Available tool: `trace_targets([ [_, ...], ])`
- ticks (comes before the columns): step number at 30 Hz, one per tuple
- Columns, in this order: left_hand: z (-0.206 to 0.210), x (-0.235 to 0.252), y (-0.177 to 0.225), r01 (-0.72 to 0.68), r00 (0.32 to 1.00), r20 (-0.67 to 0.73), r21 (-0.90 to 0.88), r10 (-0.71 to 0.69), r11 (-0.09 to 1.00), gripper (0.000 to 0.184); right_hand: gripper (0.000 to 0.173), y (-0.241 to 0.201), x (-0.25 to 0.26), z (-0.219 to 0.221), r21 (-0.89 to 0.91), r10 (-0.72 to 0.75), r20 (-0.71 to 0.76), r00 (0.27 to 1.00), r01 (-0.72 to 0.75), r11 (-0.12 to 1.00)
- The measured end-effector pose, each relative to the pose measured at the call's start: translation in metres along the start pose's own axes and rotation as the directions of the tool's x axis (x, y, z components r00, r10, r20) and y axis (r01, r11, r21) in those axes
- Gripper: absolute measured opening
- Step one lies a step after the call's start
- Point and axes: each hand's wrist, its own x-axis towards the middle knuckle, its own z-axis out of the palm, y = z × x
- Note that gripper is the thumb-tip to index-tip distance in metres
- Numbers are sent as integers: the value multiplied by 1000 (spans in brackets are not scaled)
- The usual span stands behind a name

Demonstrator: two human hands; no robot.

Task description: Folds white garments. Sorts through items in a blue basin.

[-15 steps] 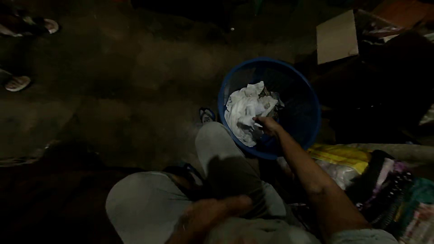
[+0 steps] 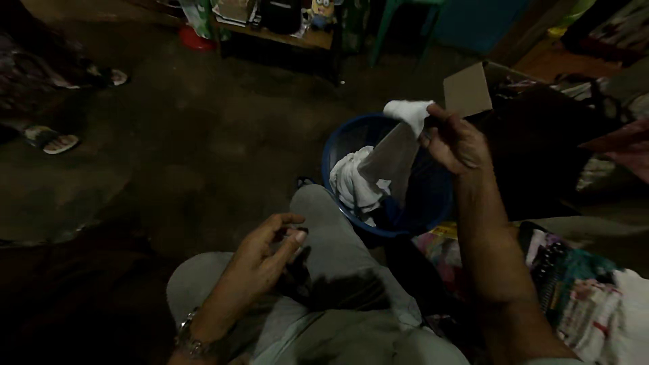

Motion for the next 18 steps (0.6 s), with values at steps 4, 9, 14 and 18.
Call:
trace_targets([
  [4,2,-1,4,7,1000,13,-10,-7,1000,36,31,-44,1,28,-45,-146,42,988,148,988],
  [9,10,2,-1,25,1000,13,6,-25,1000,38,37,-66,-1,64,-135,-267,150,952,287,948],
  [14,20,4,-26,43,999,1,102,-43,994,42,39,-19,6,50,-496,-92,198,976,181,849],
  [18,36,18,-45,-26,999,-20,257,32,966,42,44,51,0,18,-837,429,51,902,-196,510],
])
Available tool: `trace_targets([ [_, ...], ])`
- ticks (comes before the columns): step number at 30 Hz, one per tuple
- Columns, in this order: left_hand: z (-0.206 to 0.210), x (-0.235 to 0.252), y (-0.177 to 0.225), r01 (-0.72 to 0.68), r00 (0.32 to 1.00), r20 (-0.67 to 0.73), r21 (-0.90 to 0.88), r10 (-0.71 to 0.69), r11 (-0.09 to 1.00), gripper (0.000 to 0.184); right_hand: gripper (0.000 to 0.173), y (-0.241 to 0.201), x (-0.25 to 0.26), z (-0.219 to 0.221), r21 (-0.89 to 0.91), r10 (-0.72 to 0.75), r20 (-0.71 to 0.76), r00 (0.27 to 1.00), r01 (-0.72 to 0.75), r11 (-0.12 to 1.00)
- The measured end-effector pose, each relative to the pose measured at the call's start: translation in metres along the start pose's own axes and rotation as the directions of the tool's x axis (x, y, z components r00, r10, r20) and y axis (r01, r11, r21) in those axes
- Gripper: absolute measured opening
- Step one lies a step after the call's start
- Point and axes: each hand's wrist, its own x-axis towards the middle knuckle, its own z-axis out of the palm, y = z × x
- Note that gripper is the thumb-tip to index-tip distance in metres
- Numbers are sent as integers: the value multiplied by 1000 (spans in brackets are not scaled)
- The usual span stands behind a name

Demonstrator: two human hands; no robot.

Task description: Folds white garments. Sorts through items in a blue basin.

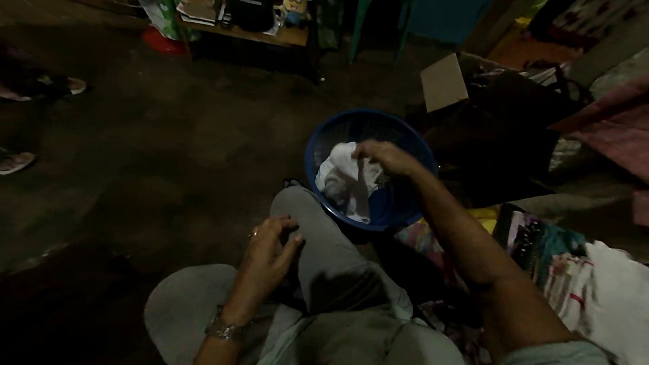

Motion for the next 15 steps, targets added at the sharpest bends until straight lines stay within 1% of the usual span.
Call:
trace_targets([
  [1,7,6,-2,-17,1000,-5,45,18,999,44,44,25,8,9,-136,93,113,989,-77,988],
  [2,14,13,-4,-23,1000,-1,93,24,995,49,44,55,17,19,-283,178,196,964,-118,952],
  [3,22,20,-6,-26,1000,7,145,26,989,53,45,91,26,30,-390,250,224,942,-148,909],
  [4,30,29,-9,-42,999,6,202,42,978,56,49,116,31,37,-468,358,250,900,-212,858],
  [5,38,37,-13,-63,998,-7,263,67,963,58,53,136,35,43,-517,466,271,842,-281,808],
  [6,45,45,-17,-81,995,-26,327,95,942,60,54,156,37,47,-535,539,287,792,-334,776],
  [7,50,54,-22,-93,991,-52,385,123,918,62,54,176,37,51,-526,570,297,766,-367,767],
  [8,52,62,-27,-100,987,-74,425,144,900,65,53,194,37,53,-502,578,304,757,-388,773],
  [10,48,79,-30,-86,990,-58,447,125,890,65,51,219,38,54,-435,610,278,742,-469,769],
  [11,44,86,-29,-70,996,-23,452,90,889,64,50,228,39,54,-383,635,230,737,-531,756],
  [13,37,97,-26,-40,998,54,461,17,887,60,53,240,45,54,-283,683,79,727,-640,714],
  [14,36,101,-26,-53,997,67,465,24,884,57,54,245,50,52,-253,693,-1,721,-671,697],
  [15,36,103,-27,-82,996,59,466,61,881,55,56,249,56,49,-228,698,-75,712,-694,683],
])
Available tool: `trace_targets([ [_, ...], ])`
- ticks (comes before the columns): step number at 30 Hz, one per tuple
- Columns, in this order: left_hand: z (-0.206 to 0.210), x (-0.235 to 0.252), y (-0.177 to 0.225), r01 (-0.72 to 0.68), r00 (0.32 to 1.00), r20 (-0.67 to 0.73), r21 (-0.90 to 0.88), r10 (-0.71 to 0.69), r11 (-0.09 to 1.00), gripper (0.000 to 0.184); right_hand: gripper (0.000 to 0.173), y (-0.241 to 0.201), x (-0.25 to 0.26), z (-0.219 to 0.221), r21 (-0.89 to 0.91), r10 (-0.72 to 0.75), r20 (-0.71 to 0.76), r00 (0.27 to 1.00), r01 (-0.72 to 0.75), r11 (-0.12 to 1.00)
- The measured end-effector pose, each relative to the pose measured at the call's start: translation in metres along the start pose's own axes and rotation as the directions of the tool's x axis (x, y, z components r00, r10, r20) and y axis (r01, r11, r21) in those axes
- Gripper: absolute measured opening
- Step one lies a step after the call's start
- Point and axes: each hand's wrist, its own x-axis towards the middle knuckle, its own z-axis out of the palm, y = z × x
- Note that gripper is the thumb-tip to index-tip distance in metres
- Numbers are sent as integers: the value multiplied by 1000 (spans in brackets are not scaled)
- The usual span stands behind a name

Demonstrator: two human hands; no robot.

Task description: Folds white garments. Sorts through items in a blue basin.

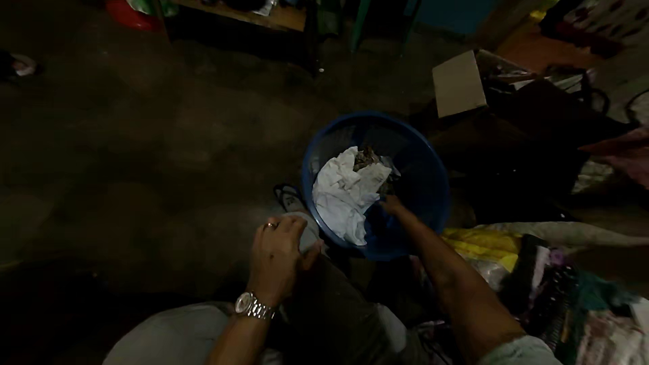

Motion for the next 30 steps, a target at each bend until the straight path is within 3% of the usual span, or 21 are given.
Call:
trace_targets([
  [7,14,1,-7,-73,984,-164,-3,71,997,54,75,-4,67,-21,71,84,-258,963,-68,995],
  [14,12,3,-6,-46,989,-142,-17,44,999,53,101,-21,106,-27,87,108,-277,955,-87,992],
  [18,11,6,-6,-42,992,-117,-31,38,999,50,116,-19,126,-9,82,157,-208,965,-143,986],
  [19,11,6,-7,-32,994,-103,-43,28,999,50,108,-19,124,-1,71,158,-168,973,-147,987],
  [22,8,11,-12,7,999,-47,-95,-11,995,49,45,-11,123,33,-102,-14,115,993,26,994],
  [25,10,12,-13,2,998,-60,-98,-8,995,50,35,1,115,67,-249,-179,366,913,282,927],
  [26,11,12,-13,-2,997,-77,-88,-5,996,50,35,-3,106,68,-285,-160,323,933,257,923],
  [28,11,11,-13,-5,997,-83,-72,-1,997,52,39,-14,90,54,-230,-95,5,995,94,969],
  [30,11,11,-13,0,997,-75,-70,-5,998,53,51,-16,96,35,-72,-66,-316,947,45,996],
])
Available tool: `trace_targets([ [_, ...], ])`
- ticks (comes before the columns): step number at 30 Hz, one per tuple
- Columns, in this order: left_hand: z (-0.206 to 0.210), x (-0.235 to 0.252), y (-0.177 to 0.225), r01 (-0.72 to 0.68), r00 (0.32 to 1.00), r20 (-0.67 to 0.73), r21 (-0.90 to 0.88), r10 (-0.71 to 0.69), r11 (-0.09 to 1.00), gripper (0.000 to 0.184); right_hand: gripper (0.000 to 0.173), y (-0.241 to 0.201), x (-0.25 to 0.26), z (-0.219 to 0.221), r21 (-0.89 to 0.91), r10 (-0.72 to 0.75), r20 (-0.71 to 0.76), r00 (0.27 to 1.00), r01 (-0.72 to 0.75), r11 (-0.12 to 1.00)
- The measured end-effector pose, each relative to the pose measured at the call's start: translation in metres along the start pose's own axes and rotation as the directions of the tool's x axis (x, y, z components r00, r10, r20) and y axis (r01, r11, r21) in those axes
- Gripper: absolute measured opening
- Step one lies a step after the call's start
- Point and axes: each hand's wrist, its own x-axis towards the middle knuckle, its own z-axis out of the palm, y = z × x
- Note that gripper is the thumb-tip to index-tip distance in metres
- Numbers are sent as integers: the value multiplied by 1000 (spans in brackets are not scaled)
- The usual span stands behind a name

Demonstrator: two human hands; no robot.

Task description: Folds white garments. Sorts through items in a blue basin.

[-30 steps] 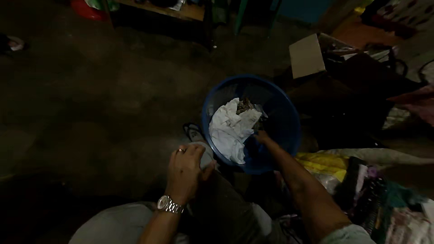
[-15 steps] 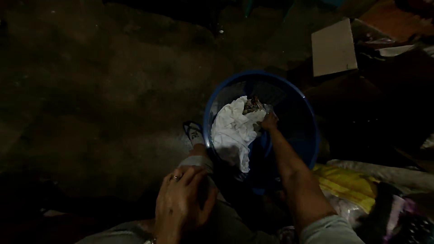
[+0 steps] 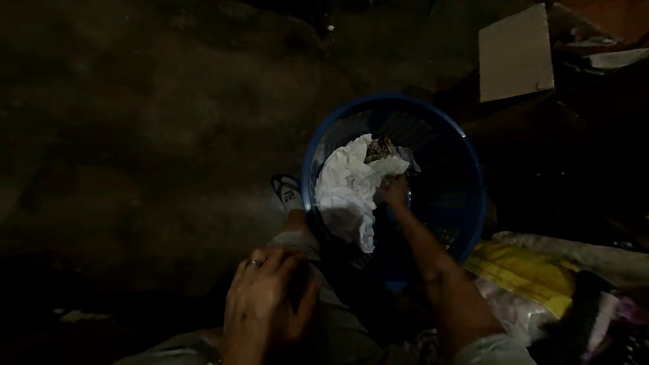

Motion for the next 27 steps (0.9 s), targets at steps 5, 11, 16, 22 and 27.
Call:
trace_targets([
  [5,1,1,-1,-19,999,-27,-32,18,999,49,108,-4,47,-27,-31,-2,-94,996,-1,1000],
  [11,3,0,-2,-20,998,-54,-49,17,999,48,62,-17,30,0,-126,22,405,914,32,992],
  [16,3,1,0,-11,999,-43,-47,9,999,47,52,0,9,35,-109,-31,789,613,190,976],
  [22,4,6,2,-9,999,-35,-40,8,999,51,60,0,41,-17,-211,171,559,811,-61,976],
  [27,3,9,5,0,1000,-13,-48,-1,999,49,56,-13,64,-23,-8,184,118,976,-185,983],
])
